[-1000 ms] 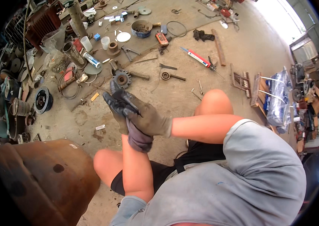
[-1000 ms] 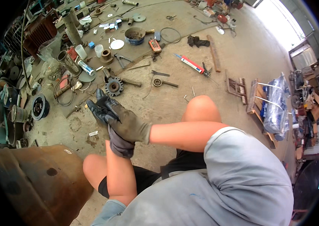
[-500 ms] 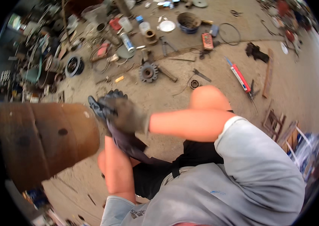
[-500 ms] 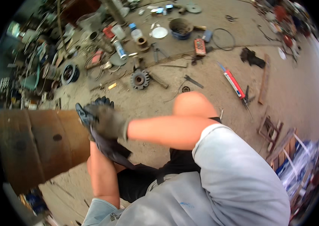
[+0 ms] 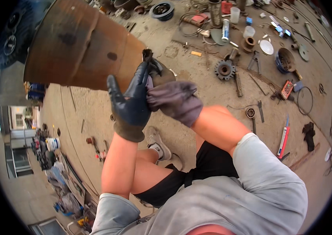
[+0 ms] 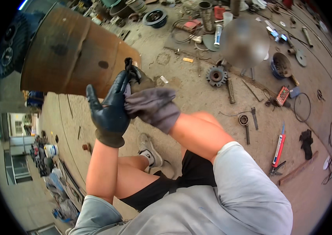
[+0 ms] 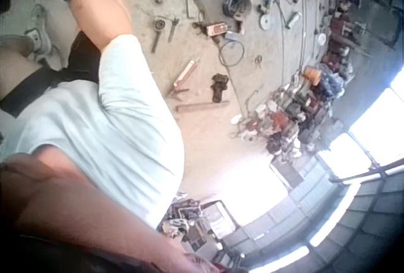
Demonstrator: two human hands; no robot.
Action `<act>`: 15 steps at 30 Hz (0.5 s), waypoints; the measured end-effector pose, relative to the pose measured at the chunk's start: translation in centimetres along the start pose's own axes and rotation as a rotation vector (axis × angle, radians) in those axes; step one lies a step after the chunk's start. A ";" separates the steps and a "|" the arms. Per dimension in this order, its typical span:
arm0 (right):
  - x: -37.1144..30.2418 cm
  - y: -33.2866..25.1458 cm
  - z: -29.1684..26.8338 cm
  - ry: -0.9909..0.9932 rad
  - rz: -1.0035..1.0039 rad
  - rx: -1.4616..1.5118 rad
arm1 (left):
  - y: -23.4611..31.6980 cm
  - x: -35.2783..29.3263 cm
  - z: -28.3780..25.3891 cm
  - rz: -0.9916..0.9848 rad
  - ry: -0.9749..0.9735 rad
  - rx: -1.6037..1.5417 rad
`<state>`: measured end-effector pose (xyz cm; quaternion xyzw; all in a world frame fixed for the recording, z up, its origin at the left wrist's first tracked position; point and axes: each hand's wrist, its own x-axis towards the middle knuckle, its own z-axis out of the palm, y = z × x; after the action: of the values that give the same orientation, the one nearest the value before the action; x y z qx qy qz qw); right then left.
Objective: The person cleans a mechanical part by hand, then uses an angle grinder to remove rust from its surface. Afterward, they wipe the part with a cloth and apply a liquid from a bottle.
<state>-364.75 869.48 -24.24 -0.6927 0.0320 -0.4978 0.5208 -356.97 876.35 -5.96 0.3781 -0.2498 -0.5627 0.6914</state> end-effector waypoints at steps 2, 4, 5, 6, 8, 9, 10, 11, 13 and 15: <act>-1.9 -1.1 4.9 0.057 0.107 0.078 | 0.3 -1.0 -0.3 0.014 -0.062 0.027; -4.0 -4.3 9.4 0.117 0.209 0.151 | 0.9 -1.2 -2.4 0.044 0.072 -0.073; -4.6 -5.6 10.9 0.147 0.259 0.180 | 1.0 -0.9 -4.0 0.060 0.132 -0.127; -4.1 -7.2 11.7 0.112 0.262 0.157 | 1.3 -1.5 -5.9 0.034 0.083 -0.243; -1.5 -7.9 10.4 -0.034 0.213 0.020 | 0.6 -2.6 -9.5 0.092 0.080 -0.273; 0.0 -7.4 9.2 -0.102 0.231 -0.031 | -1.4 -2.7 -10.6 0.182 0.142 -0.180; 1.9 -6.6 7.9 -0.160 0.278 -0.053 | -2.5 -3.9 -10.1 0.204 0.175 -0.072; 3.9 -5.3 6.7 -0.214 0.337 -0.082 | -3.8 -4.9 -9.8 0.221 0.207 0.027; 5.7 -4.5 4.6 -0.196 0.342 -0.155 | -5.4 -5.5 -5.5 0.100 0.160 0.205; 4.9 -5.0 4.1 -0.126 0.297 -0.185 | -4.0 -5.1 -2.1 0.012 0.177 0.398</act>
<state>-361.75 871.83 -17.07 -0.7552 0.1470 -0.3661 0.5235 -358.92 881.50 -9.98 0.5535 -0.2964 -0.4628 0.6258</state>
